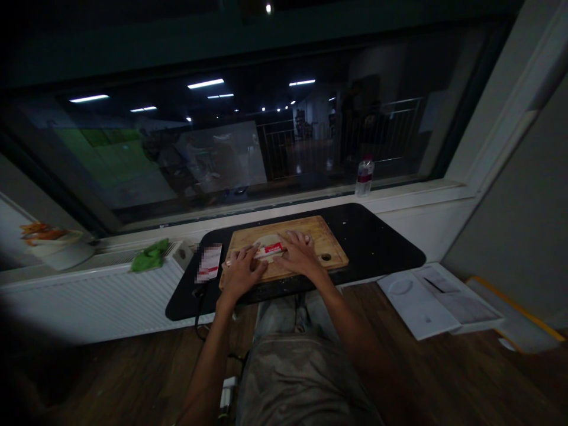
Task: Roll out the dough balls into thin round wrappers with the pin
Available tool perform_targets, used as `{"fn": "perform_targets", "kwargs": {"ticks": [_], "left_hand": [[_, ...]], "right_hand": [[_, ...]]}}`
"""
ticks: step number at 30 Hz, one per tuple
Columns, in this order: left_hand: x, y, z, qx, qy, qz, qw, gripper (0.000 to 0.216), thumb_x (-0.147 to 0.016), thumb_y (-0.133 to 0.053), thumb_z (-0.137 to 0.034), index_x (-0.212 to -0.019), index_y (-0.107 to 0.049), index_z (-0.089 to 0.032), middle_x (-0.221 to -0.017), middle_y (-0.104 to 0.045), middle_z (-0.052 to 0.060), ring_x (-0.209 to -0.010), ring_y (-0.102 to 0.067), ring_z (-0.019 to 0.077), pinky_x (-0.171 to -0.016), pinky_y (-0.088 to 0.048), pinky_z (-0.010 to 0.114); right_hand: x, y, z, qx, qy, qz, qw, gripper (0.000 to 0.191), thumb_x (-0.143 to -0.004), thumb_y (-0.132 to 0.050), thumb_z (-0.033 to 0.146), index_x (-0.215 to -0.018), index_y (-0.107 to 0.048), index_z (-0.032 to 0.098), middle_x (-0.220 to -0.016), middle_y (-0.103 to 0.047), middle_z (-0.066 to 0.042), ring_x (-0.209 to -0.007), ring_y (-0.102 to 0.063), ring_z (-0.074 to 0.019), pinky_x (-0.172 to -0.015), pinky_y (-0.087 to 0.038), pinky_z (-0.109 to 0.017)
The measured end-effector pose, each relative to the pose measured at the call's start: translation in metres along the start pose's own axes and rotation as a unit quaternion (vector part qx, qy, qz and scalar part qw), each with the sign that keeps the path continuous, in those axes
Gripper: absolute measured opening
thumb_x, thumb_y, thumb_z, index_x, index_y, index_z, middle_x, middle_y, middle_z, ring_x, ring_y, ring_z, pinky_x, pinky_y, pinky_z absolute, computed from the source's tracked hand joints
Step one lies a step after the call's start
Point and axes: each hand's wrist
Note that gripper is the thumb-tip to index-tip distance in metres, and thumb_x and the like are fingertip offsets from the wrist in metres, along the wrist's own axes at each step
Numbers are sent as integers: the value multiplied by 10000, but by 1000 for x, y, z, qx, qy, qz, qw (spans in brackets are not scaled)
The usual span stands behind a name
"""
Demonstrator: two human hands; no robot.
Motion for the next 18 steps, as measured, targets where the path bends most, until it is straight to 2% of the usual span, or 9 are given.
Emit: {"fn": "perform_targets", "kwargs": {"ticks": [18], "left_hand": [[-4, 0, -1, 12, 14, 1, 1000, 627, -1062, -650, -598, -1655, -606, -400, -1685, -618, 66, -1496, -516, 398, -1206, -475, 655]], "right_hand": [[0, 2, 4, -5, -5, 2, 1000, 871, -1005, -726, 696, -1759, -478, 337, -1810, -439, -142, -1641, -338, -397, -1304, -280, -657]]}}
Point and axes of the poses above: each hand's wrist, its own x-axis away from the middle knuckle, its own y-axis out of the back of the hand, z = x × y
